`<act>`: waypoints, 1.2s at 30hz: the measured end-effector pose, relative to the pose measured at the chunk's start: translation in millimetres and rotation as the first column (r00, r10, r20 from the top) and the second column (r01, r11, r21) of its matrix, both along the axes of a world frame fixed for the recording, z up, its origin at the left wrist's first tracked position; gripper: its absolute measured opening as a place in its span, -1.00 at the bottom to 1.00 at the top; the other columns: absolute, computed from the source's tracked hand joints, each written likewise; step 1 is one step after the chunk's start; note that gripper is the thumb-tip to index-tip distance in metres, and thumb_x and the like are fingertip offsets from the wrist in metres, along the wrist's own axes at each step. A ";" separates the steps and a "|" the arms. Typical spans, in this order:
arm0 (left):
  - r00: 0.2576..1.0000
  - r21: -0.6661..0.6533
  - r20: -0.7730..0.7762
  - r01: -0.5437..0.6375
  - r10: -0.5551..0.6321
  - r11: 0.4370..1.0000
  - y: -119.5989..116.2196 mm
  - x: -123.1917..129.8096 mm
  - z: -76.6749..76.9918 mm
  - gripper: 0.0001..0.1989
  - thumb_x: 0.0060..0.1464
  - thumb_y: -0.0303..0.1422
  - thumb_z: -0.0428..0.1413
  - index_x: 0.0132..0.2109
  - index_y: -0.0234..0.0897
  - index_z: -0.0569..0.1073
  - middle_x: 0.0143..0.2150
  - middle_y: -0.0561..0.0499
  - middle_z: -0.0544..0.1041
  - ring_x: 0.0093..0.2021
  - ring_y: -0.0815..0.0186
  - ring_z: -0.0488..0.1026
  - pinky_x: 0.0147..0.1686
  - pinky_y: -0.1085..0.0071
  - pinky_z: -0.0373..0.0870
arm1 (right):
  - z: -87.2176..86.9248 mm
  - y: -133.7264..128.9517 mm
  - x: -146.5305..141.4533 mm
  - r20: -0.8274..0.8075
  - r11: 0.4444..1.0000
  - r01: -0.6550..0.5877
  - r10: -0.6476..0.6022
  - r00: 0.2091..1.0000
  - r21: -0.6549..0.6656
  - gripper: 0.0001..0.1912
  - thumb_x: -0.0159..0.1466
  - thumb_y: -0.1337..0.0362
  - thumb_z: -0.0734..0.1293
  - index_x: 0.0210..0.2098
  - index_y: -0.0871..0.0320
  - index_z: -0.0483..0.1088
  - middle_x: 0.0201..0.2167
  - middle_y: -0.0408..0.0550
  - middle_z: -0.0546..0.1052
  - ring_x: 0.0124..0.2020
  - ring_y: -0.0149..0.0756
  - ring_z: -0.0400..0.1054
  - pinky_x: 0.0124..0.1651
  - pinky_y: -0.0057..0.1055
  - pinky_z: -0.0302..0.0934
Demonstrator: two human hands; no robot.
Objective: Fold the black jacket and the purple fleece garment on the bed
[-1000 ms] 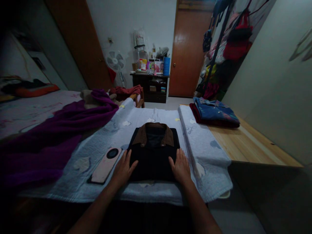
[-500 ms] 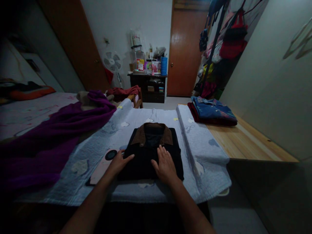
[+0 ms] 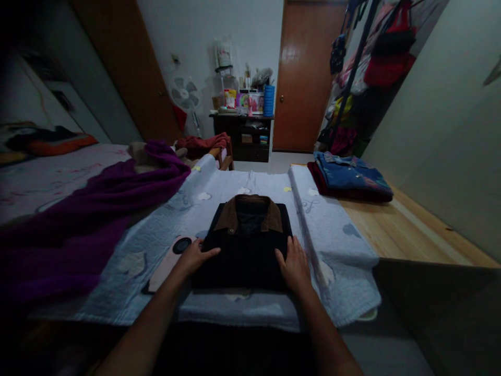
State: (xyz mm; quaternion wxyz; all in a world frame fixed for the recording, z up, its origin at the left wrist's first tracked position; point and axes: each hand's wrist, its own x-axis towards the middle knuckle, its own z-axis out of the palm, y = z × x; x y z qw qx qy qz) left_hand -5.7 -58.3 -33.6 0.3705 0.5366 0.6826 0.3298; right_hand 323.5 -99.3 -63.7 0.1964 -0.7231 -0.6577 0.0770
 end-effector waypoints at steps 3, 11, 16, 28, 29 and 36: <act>0.997 -0.026 -0.065 0.030 -0.032 0.999 1.9 -1.4 2.3 -0.46 -0.32 0.01 0.32 -0.28 -0.32 0.46 -0.29 -0.14 0.59 -0.21 0.00 0.54 -0.25 0.23 0.43 | 1.6 5.2 3.3 -0.046 0.999 0.010 -0.008 0.999 0.033 -0.30 0.32 -0.02 0.08 0.28 0.36 0.10 0.33 0.27 0.11 0.36 -0.03 -0.05 0.31 -0.08 -0.06; 0.941 -0.115 0.337 0.017 0.023 0.993 6.2 7.4 21.3 -0.50 -0.33 -0.20 0.38 -0.20 -0.33 0.48 -0.29 -0.09 0.62 -0.27 0.10 0.57 -0.29 0.29 0.49 | 33.9 36.5 15.7 -0.359 0.985 0.110 -0.152 0.921 -0.133 -0.16 0.16 0.02 0.29 0.26 0.46 0.08 0.14 0.38 0.35 0.14 0.02 0.30 0.11 -0.20 0.23; 0.765 -0.320 0.628 0.087 0.143 0.943 18.8 15.2 34.8 -0.68 -0.21 -0.25 0.33 -0.30 -0.34 0.51 -0.35 -0.11 0.63 -0.35 0.15 0.59 -0.27 0.28 0.54 | 39.6 45.7 20.3 -0.542 0.943 0.177 -0.309 0.781 -0.282 -0.20 0.11 -0.01 0.37 0.19 0.36 0.19 0.00 0.28 0.49 -0.05 -0.05 0.45 -0.11 -0.29 0.36; 0.744 -0.515 0.661 0.355 0.097 0.780 42.8 11.7 41.8 -0.60 -0.21 -0.12 0.30 -0.25 -0.32 0.54 -0.32 -0.12 0.64 -0.30 0.08 0.60 -0.20 0.24 0.54 | 64.6 47.2 15.1 -0.878 0.846 -0.234 -0.457 0.143 -0.479 -0.72 0.13 0.23 0.40 -0.21 0.26 0.44 -0.34 0.06 0.60 -0.38 -0.25 0.50 -0.20 -0.32 0.40; 0.735 -0.505 0.672 0.363 0.093 0.783 42.5 12.1 42.2 -0.57 -0.24 -0.14 0.32 -0.22 -0.33 0.53 -0.32 -0.12 0.64 -0.32 0.09 0.59 -0.21 0.26 0.54 | 66.2 47.4 14.1 -0.881 0.851 -0.231 -0.454 0.131 -0.473 -0.70 0.11 0.24 0.42 -0.19 0.25 0.42 -0.35 0.04 0.60 -0.38 -0.25 0.50 -0.19 -0.30 0.40; 0.719 -0.379 0.692 0.279 0.070 0.882 35.3 18.4 46.6 -0.32 -0.34 -0.36 0.38 0.02 -0.27 0.40 -0.31 -0.04 0.63 -0.41 0.18 0.57 -0.29 0.30 0.52 | 76.7 46.3 2.1 -0.933 0.915 -0.188 -0.340 0.115 -0.357 -0.48 -0.02 0.34 0.46 -0.07 0.13 0.30 -0.31 -0.05 0.58 -0.33 -0.23 0.49 -0.19 -0.26 0.39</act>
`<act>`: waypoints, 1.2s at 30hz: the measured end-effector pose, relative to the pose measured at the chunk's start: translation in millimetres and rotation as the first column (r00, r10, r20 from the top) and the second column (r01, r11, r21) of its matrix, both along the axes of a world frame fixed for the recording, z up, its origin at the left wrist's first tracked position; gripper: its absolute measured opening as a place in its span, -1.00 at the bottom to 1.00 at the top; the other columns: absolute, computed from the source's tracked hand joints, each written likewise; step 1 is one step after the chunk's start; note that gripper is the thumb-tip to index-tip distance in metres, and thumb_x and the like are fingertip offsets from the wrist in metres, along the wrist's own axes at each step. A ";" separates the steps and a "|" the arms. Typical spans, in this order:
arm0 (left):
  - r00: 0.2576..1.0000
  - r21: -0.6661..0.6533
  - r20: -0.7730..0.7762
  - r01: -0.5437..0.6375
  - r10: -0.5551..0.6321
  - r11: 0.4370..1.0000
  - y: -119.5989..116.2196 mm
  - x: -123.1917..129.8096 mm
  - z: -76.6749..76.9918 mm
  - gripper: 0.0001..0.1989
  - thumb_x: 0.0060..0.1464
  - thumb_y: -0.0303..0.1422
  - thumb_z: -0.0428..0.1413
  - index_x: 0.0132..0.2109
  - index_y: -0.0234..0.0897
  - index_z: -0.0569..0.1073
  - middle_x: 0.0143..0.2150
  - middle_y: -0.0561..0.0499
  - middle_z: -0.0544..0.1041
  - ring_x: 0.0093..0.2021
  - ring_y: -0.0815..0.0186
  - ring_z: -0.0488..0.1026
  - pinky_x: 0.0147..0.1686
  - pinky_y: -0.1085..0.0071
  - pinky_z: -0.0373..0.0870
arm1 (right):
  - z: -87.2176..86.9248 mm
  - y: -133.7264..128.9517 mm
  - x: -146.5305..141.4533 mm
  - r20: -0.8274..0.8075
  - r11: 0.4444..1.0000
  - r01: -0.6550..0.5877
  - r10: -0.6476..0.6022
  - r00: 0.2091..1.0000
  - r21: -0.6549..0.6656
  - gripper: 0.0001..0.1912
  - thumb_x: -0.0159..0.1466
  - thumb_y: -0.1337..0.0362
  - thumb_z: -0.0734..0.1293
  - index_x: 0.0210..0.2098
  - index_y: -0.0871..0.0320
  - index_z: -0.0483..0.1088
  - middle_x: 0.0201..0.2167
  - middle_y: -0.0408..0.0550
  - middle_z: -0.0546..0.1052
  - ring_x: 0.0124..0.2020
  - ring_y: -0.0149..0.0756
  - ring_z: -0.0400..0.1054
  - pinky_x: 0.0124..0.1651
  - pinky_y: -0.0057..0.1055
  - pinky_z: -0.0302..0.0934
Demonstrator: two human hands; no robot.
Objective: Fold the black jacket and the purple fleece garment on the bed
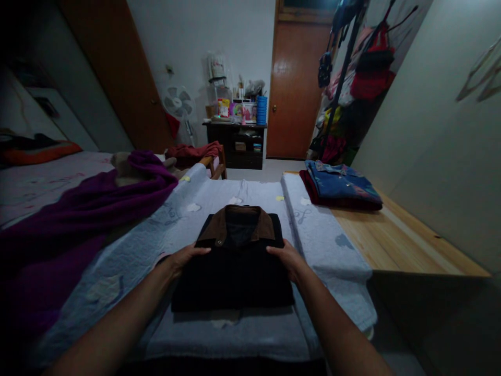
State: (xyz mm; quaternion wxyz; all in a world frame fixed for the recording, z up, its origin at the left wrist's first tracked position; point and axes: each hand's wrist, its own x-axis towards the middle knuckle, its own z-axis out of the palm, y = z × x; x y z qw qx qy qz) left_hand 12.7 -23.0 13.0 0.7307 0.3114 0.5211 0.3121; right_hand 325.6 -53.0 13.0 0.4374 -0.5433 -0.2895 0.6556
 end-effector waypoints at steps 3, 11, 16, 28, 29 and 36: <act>0.999 0.057 -0.018 -0.035 0.036 0.998 -1.6 1.9 1.8 -0.25 -0.32 -0.41 0.36 0.11 -0.24 0.34 -0.28 -0.04 0.62 -0.38 0.18 0.58 -0.27 0.28 0.52 | 0.0 2.0 -1.7 0.042 0.999 -0.002 0.000 0.999 0.033 -0.39 -0.10 0.39 0.44 -0.03 0.10 0.27 -0.33 -0.11 0.56 -0.35 -0.24 0.48 -0.22 -0.27 0.38; 0.998 0.186 0.014 -0.056 0.055 0.981 -4.2 17.2 32.1 -0.12 -0.25 -0.45 0.32 0.26 -0.16 0.19 -0.05 -0.12 0.57 -0.20 0.10 0.58 -0.14 0.21 0.51 | 34.0 10.5 11.3 0.079 0.995 -0.011 0.003 0.997 0.102 -0.23 -0.12 0.38 0.42 0.10 0.03 0.23 -0.30 -0.16 0.57 -0.36 -0.27 0.46 -0.25 -0.34 0.35; 0.997 0.239 -0.023 -0.069 0.076 0.969 0.8 45.3 70.6 -0.14 -0.22 -0.44 0.31 0.26 -0.11 0.18 -0.07 -0.07 0.58 -0.21 0.11 0.59 -0.22 0.25 0.55 | 71.6 19.5 37.0 0.077 0.987 -0.019 0.006 0.997 0.158 -0.16 -0.09 0.40 0.42 0.18 -0.01 0.19 -0.27 -0.15 0.58 -0.34 -0.25 0.48 -0.26 -0.32 0.38; 0.998 0.439 0.042 0.025 -0.048 0.898 79.9 193.0 129.9 -0.33 -0.27 -0.58 0.23 0.07 -0.19 0.33 -0.17 -0.04 0.59 -0.34 0.25 0.56 -0.34 0.37 0.53 | 144.1 56.6 174.0 0.304 0.958 0.174 -0.239 0.922 0.226 -0.12 -0.01 0.41 0.47 0.26 -0.05 0.14 -0.13 -0.06 0.58 -0.27 -0.21 0.51 -0.21 -0.28 0.43; 0.997 0.457 0.046 0.032 -0.060 0.889 89.8 209.4 132.5 -0.34 -0.28 -0.60 0.21 0.06 -0.20 0.33 -0.18 -0.03 0.58 -0.35 0.26 0.56 -0.34 0.37 0.53 | 148.0 62.2 189.2 0.324 0.954 0.188 -0.258 0.910 0.232 -0.12 0.00 0.41 0.47 0.26 -0.04 0.14 -0.12 -0.05 0.58 -0.26 -0.21 0.51 -0.20 -0.29 0.43; 0.984 0.537 0.090 0.082 -0.153 0.840 164.2 329.6 149.2 -0.30 -0.31 -0.66 0.13 0.07 -0.18 0.30 -0.21 -0.02 0.56 -0.31 0.23 0.52 -0.20 0.23 0.50 | 171.9 114.3 297.1 0.453 0.912 0.231 -0.374 0.809 0.339 -0.35 0.03 0.44 0.45 0.10 0.01 0.33 -0.19 -0.05 0.59 -0.33 -0.26 0.50 -0.28 -0.33 0.44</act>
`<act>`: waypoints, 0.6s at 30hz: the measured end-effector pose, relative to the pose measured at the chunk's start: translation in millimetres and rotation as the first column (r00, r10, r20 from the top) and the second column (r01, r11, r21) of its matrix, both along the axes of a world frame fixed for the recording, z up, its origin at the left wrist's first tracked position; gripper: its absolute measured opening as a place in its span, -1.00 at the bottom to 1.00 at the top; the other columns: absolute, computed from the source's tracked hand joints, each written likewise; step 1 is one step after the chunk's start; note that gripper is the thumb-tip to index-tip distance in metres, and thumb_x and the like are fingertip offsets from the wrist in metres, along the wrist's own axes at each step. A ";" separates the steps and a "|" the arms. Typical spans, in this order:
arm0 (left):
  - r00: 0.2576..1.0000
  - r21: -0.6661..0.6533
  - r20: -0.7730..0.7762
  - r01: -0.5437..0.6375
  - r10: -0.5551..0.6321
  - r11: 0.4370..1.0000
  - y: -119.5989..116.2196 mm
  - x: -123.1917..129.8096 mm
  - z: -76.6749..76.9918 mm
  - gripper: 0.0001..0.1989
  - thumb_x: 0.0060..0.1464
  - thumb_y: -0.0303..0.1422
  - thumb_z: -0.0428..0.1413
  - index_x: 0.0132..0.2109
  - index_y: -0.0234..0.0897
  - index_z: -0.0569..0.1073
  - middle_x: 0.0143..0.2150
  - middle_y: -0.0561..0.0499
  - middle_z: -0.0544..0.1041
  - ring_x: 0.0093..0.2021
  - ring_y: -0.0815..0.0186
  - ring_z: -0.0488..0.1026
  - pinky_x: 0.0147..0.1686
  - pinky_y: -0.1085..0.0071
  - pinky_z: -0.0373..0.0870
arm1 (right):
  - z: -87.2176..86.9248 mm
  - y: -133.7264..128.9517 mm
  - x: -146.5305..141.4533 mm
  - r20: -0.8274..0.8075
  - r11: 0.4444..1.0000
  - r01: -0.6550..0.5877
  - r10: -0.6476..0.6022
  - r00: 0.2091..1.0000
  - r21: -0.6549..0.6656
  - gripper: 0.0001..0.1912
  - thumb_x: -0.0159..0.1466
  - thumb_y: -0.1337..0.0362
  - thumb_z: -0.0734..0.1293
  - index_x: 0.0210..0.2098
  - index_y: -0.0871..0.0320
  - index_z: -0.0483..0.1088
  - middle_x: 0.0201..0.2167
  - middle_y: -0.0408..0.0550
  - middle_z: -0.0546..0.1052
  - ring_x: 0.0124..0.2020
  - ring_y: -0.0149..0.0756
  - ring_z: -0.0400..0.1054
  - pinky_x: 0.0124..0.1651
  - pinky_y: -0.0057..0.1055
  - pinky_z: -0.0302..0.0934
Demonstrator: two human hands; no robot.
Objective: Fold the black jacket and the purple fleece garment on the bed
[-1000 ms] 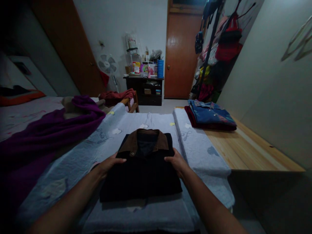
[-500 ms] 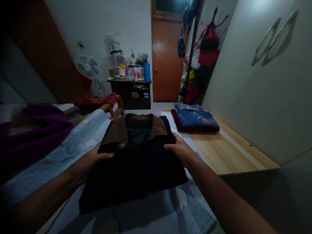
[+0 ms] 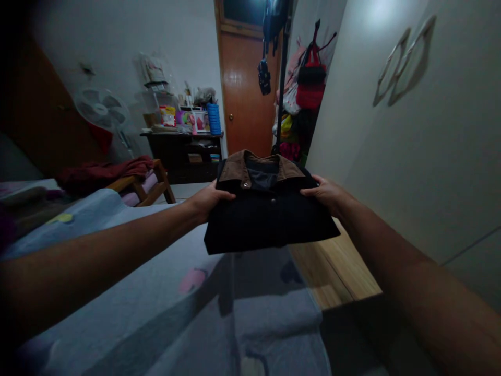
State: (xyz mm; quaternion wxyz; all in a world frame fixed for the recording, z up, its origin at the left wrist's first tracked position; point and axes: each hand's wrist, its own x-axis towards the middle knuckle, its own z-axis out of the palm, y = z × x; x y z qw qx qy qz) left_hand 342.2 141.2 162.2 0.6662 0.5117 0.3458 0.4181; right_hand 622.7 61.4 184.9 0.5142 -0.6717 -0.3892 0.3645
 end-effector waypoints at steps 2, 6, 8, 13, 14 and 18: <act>1.000 0.020 0.014 0.012 -0.012 1.000 22.6 32.6 0.4 -0.31 -0.31 -0.67 0.11 0.06 -0.19 0.30 -0.17 -0.05 0.55 -0.25 0.19 0.52 -0.16 0.19 0.50 | 3.0 17.7 26.4 0.067 0.998 0.050 -0.052 0.996 0.032 -0.43 0.04 0.44 0.46 0.05 0.06 0.37 -0.22 -0.04 0.59 -0.35 -0.25 0.50 -0.29 -0.32 0.44; 0.999 0.061 0.042 0.013 -0.016 0.998 65.3 92.1 -6.6 -0.26 -0.32 -0.68 0.09 0.10 -0.19 0.26 -0.06 -0.09 0.53 -0.13 0.10 0.51 -0.10 0.10 0.47 | 0.0 53.0 73.4 0.150 0.979 0.187 -0.198 0.969 0.086 -0.44 0.03 0.49 0.43 0.04 0.12 0.39 -0.27 -0.01 0.58 -0.41 -0.26 0.47 -0.36 -0.30 0.41; 0.999 0.086 0.036 0.007 -0.010 0.996 83.1 117.6 -11.3 -0.24 -0.32 -0.67 0.09 0.12 -0.19 0.23 -0.03 -0.11 0.51 -0.09 0.08 0.50 -0.09 0.09 0.46 | -5.6 69.0 93.8 0.184 0.966 0.229 -0.247 0.951 0.118 -0.40 0.01 0.53 0.41 0.06 0.14 0.38 -0.26 0.00 0.57 -0.42 -0.27 0.44 -0.39 -0.32 0.39; 1.000 0.153 0.001 0.000 -0.001 0.988 115.7 163.2 -18.3 -0.25 -0.31 -0.66 0.08 0.13 -0.22 0.22 -0.04 -0.10 0.50 -0.11 0.14 0.50 -0.14 0.19 0.49 | -19.9 103.8 132.7 0.337 0.909 0.333 -0.405 0.850 0.251 -0.38 -0.02 0.52 0.40 0.06 0.18 0.38 -0.21 0.01 0.55 -0.32 -0.27 0.43 -0.28 -0.34 0.37; 1.000 0.169 -0.002 -0.003 0.003 0.986 121.5 169.2 -19.8 -0.26 -0.31 -0.65 0.08 0.12 -0.22 0.23 -0.05 -0.09 0.50 -0.12 0.15 0.50 -0.16 0.22 0.49 | -21.6 110.4 138.4 0.378 0.899 0.343 -0.428 0.821 0.273 -0.39 -0.03 0.52 0.41 0.05 0.18 0.39 -0.21 0.00 0.54 -0.29 -0.27 0.43 -0.25 -0.35 0.36; 1.000 0.225 -0.006 -0.026 0.028 0.974 146.9 184.0 -35.1 -0.28 -0.28 -0.62 0.09 0.12 -0.21 0.23 -0.06 -0.07 0.51 -0.14 0.19 0.50 -0.16 0.24 0.49 | -30.5 135.3 154.7 0.479 0.897 0.334 -0.438 0.761 0.289 -0.39 0.00 0.46 0.41 0.07 0.17 0.37 -0.20 -0.01 0.53 -0.25 -0.26 0.42 -0.20 -0.34 0.34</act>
